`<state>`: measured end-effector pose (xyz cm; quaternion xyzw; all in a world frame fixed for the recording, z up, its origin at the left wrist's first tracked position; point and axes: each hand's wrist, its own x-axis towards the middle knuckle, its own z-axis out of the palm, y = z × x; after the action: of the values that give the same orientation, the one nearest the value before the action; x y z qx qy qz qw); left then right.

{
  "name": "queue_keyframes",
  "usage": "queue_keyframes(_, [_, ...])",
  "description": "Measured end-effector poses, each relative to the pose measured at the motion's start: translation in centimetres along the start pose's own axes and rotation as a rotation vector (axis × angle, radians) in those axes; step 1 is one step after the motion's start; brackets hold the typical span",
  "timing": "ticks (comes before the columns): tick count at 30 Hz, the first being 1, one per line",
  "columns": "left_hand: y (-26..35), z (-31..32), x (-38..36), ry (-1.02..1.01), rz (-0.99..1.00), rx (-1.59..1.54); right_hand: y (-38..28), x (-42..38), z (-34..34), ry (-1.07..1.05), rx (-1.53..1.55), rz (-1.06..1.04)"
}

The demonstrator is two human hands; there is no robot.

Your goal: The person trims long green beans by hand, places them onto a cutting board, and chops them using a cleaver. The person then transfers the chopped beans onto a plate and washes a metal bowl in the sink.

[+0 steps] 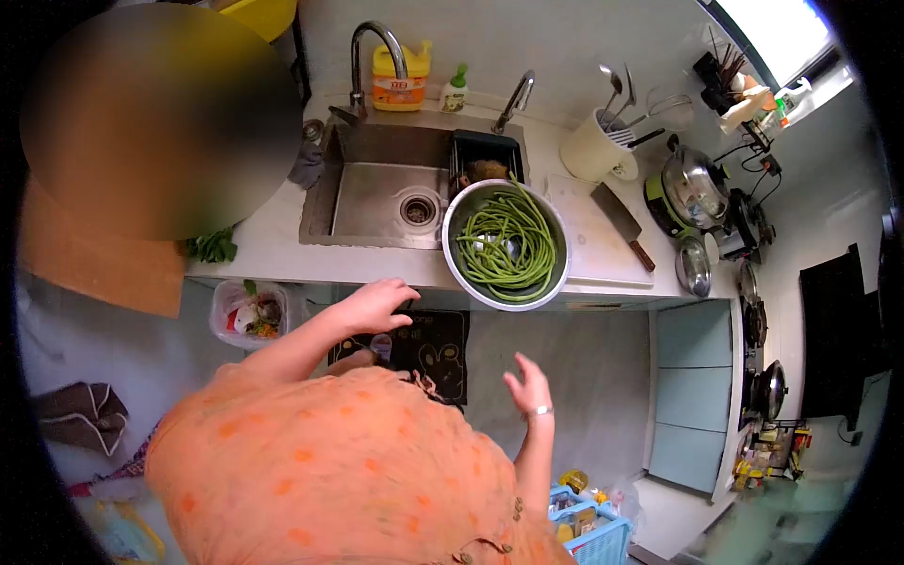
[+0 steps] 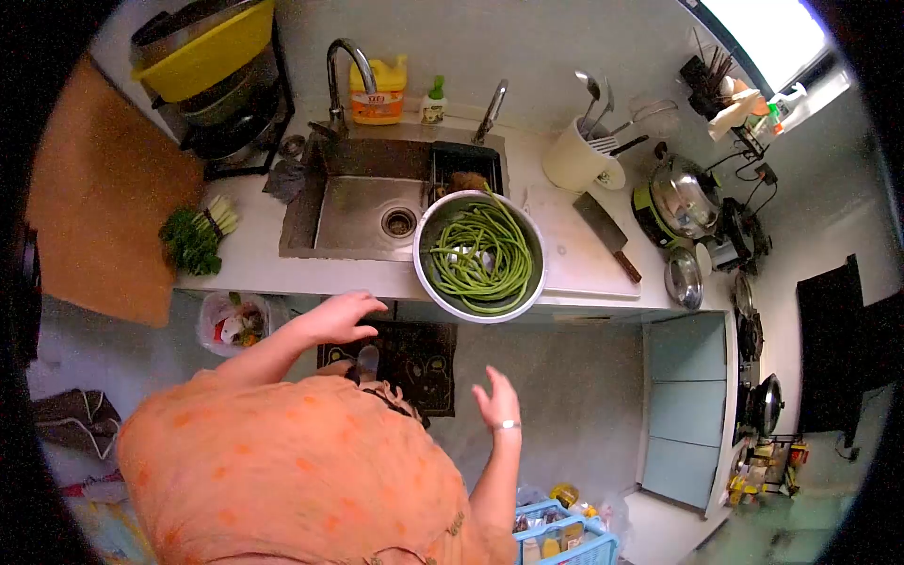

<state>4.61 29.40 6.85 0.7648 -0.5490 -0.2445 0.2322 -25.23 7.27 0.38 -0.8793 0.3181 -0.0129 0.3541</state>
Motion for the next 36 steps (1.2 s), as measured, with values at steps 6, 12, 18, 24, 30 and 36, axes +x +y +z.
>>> queue_keyframes(6, [-4.7,-0.8,1.8,0.039,-0.069,0.008,-5.1,13.8,-3.6,0.281,-0.120,-0.286])
queue_keyframes(12, [-4.8,2.5,7.5,-0.045,-0.257,-0.464,-4.3,26.6,-5.2,0.291,-0.225,-0.272])
queue_keyframes(18, [-3.3,6.2,12.9,0.020,-0.685,-1.213,-4.5,32.8,-5.8,-0.067,-0.423,-0.084])
queue_keyframes(24, [-0.9,6.7,15.8,0.304,-0.711,-1.235,-4.2,33.9,-3.8,-0.234,-0.582,-0.022])
queue_keyframes(30, [-2.1,6.3,15.7,0.462,-0.740,-0.905,-4.4,33.8,-2.8,-0.329,-0.495,-0.051])
queue_keyframes(36, [-1.4,5.5,15.4,0.558,-0.801,-0.793,-1.8,34.1,-3.4,-0.224,0.064,-0.261])
